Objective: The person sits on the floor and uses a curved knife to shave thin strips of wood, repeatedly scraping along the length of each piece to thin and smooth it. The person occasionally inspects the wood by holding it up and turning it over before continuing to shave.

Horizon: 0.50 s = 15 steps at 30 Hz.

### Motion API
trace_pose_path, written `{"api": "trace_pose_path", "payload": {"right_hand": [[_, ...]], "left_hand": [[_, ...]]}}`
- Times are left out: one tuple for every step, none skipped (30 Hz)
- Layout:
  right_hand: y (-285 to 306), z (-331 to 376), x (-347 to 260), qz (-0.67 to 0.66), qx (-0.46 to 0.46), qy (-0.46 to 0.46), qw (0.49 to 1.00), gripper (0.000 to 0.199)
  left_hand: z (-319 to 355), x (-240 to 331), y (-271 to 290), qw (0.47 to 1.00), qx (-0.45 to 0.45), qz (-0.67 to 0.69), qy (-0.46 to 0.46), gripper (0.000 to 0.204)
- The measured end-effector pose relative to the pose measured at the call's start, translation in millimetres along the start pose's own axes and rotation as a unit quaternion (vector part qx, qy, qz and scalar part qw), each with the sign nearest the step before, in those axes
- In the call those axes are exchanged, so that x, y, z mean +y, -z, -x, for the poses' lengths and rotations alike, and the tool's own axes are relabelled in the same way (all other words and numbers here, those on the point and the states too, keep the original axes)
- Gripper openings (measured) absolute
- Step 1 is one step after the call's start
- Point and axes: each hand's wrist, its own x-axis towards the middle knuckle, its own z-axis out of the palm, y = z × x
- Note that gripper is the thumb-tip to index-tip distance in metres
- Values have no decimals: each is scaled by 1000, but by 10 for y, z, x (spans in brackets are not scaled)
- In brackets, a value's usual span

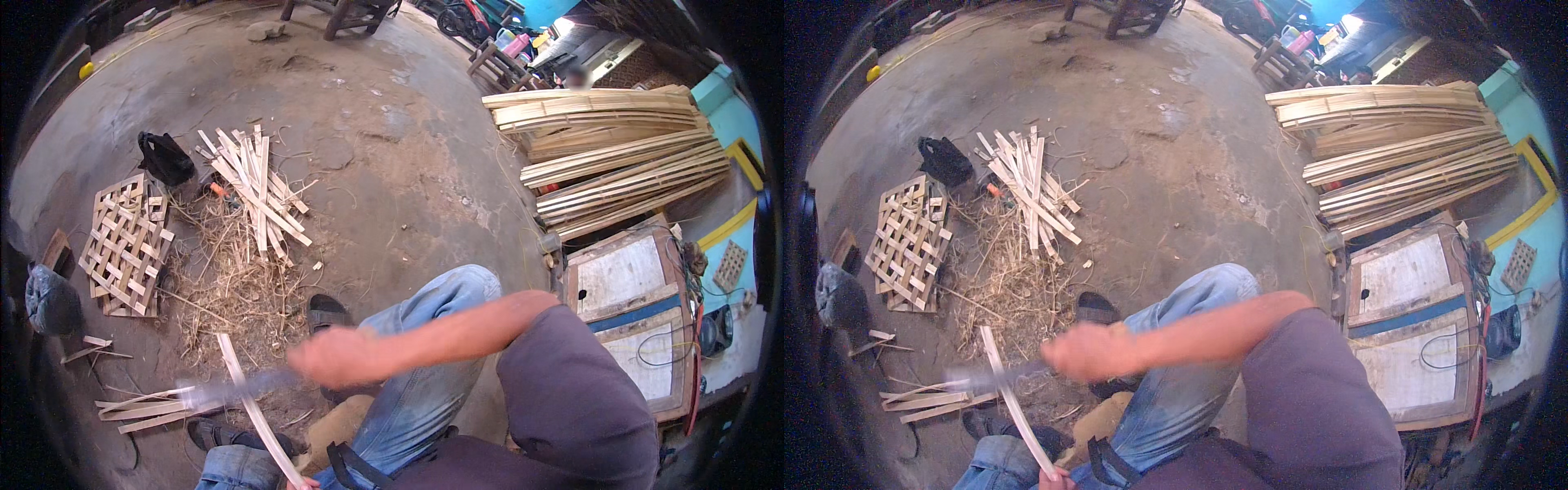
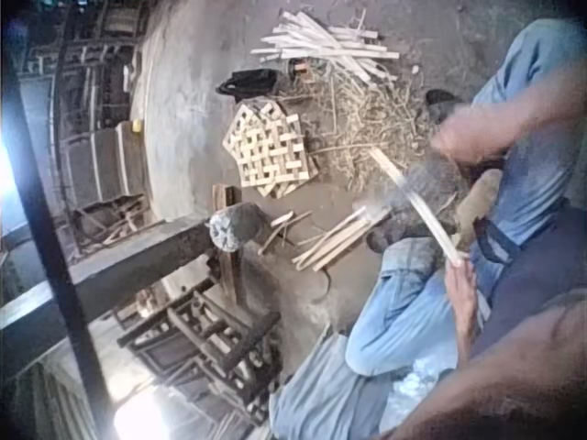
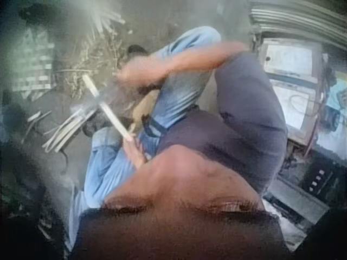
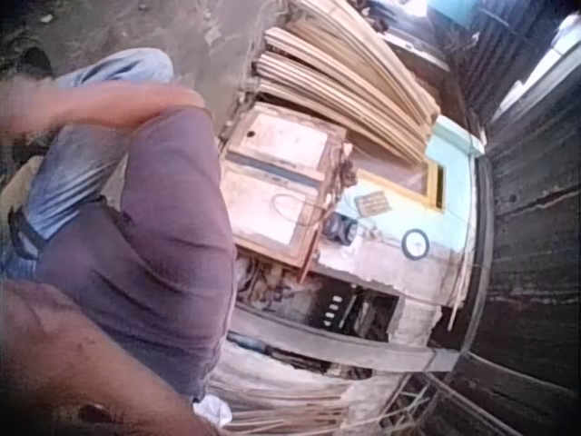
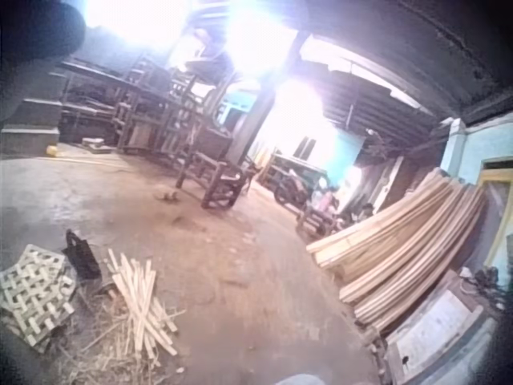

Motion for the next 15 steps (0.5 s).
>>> {"api": "trace_pose_path", "payload": {"right_hand": [[14, -57, 164, -10, 25, -44, 999, 15], [94, -168, 323, -3, 62, -79, 995, 15], [124, -189, 278, -34, 23, -60, 997, 15], [72, -142, 240, -9, 5, -28, 1000, 15], [24, -104, 209, 17, -13, 5, 1000, 14], [-29, -55, 165, 35, -34, 35, 998, 14], [91, -122, 257, 6, -14, -45, 999, 15], [235, -233, 383, -23, 5, -124, 992, 16], [232, -304, 550, -34, 55, -156, 986, 23], [246, -375, 664, -46, 105, -183, 976, 29], [165, -376, 630, -109, 126, -152, 974, 33], [38, -349, 420, -177, 141, -119, 967, 38], [-44, -346, 188, -243, 154, -83, 954, 42], [-67, -370, -14, -313, 144, -88, 935, 42], [-89, -396, -206, -381, 135, -95, 910, 43]], "left_hand": [[45, -54, 49, 1000, -15, -4, 13, 26], [-63, -53, 30, 999, -33, -2, 4, 25], [-119, -57, -50, 999, -5, 22, -26, 20], [-89, -32, -105, 999, 16, 22, -26, 20], [-54, 18, -159, 999, 36, 22, -27, 19], [10, 38, -163, 998, 58, 18, -20, 19], [7, 31, -140, 999, 37, 17, -20, 20], [-1, 11, -96, 1000, 17, 15, -21, 20], [-27, -6, -67, 1000, -8, 16, -23, 21], [-66, -17, -67, 999, -3, 12, -29, 22], [-108, -27, -72, 999, 1, 8, -35, 23], [-97, -50, -74, 999, 11, 5, -35, 23], [-69, -16, -88, 999, -9, -9, -31, 25], [-77, 77, -134, 999, -32, -25, -32, 27], [-98, 156, -180, 997, -56, -44, -32, 29]]}}
